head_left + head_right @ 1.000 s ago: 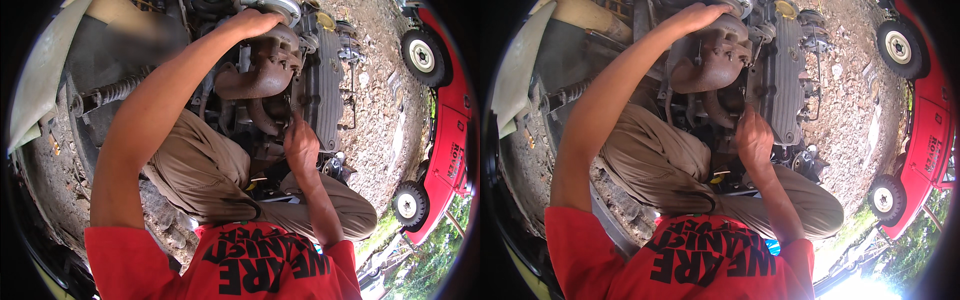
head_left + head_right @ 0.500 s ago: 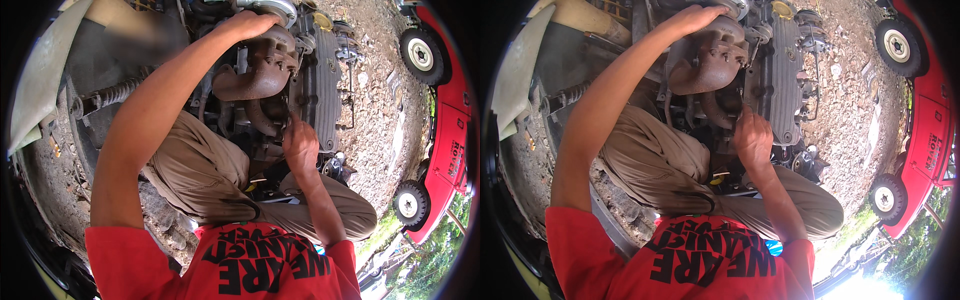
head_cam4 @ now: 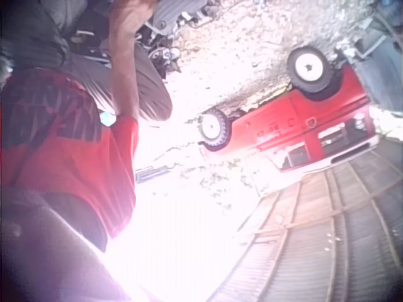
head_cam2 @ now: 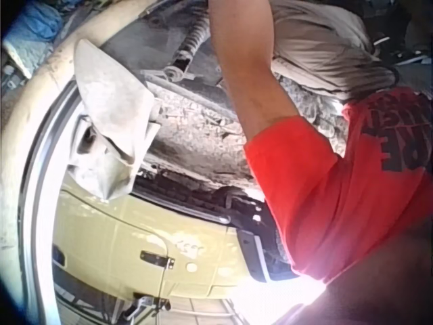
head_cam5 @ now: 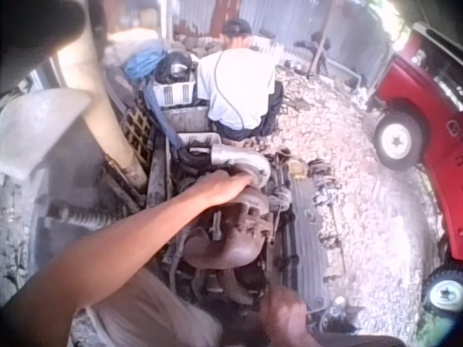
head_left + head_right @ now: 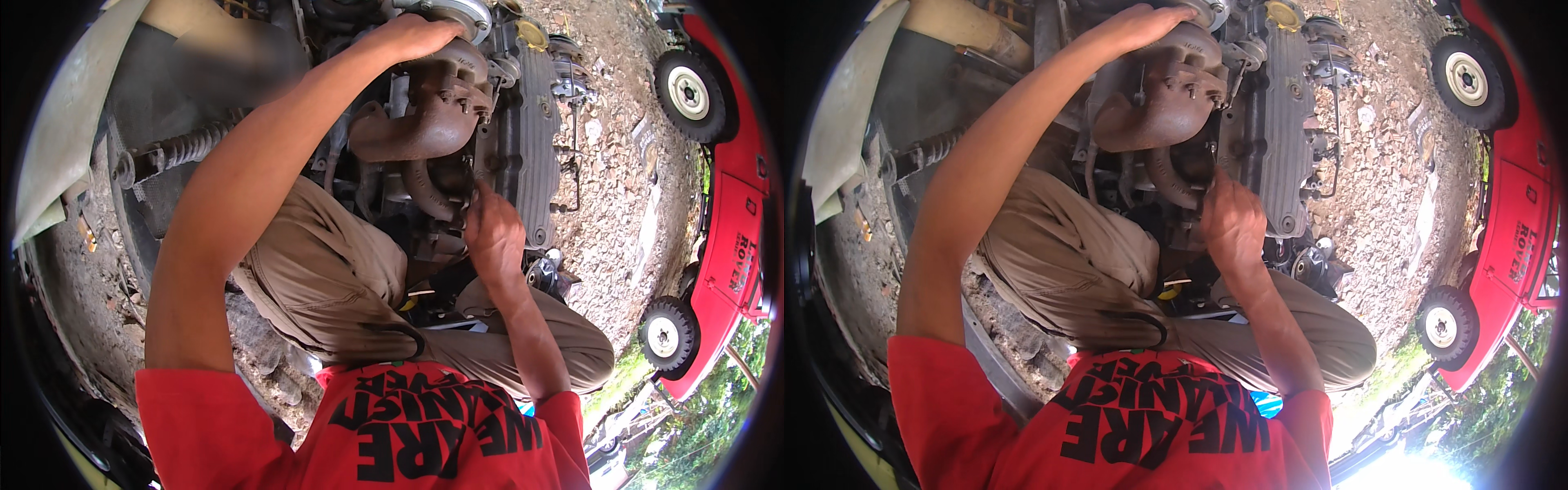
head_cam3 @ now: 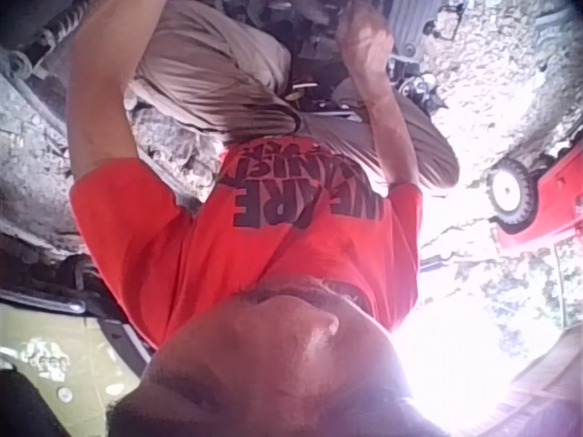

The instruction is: The person removes bolts from an exhaust manifold attached to a car engine using a wrench, then lifts the manifold off and places it on the ground.

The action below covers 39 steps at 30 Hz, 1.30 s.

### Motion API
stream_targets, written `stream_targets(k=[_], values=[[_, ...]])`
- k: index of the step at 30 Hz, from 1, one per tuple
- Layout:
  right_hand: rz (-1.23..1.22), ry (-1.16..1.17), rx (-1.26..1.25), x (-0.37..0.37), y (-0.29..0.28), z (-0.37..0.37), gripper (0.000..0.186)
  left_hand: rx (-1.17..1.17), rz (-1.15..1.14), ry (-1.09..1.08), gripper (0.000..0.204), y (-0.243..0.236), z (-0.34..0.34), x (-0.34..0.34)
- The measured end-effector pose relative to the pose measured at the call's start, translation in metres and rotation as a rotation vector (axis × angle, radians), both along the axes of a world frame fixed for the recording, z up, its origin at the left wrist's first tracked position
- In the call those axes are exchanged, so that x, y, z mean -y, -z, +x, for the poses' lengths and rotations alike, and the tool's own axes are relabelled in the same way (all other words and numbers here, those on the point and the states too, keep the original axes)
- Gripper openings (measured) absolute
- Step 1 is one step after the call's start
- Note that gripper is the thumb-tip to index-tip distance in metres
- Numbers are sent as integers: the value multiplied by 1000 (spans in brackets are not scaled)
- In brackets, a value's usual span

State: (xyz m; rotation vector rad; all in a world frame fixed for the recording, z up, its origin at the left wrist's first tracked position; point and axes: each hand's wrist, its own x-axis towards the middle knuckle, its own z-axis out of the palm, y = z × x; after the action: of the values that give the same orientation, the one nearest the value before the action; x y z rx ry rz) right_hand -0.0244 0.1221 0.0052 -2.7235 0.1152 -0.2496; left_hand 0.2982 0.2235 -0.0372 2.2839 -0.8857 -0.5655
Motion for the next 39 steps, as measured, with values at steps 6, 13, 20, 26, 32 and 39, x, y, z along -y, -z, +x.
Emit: stream_targets(k=[6, 13, 20, 26, 32, 39], values=[[-25, -15, -20, 1, 10, 2, 31, -113, 27, -186, 50, -9, -7, -2], [-91, -12, -5, -2, 11, 0, 27, -263, 78, -237, 67, -74, -32, -10], [80, -38, -308, 27, -21, 66, 20, -174, 16, -236, 71, -16, -10, -5], [496, 278, -333, 54, -10, 96, 19, -217, 63, -252, 78, -34, -16, -6], [294, 244, -11, 35, 18, 92, 20, -186, -9, -162, 70, -19, -8, -5], [336, 190, 67, 28, 26, 103, 34, -194, 32, -276, 73, -15, -9, -3]])
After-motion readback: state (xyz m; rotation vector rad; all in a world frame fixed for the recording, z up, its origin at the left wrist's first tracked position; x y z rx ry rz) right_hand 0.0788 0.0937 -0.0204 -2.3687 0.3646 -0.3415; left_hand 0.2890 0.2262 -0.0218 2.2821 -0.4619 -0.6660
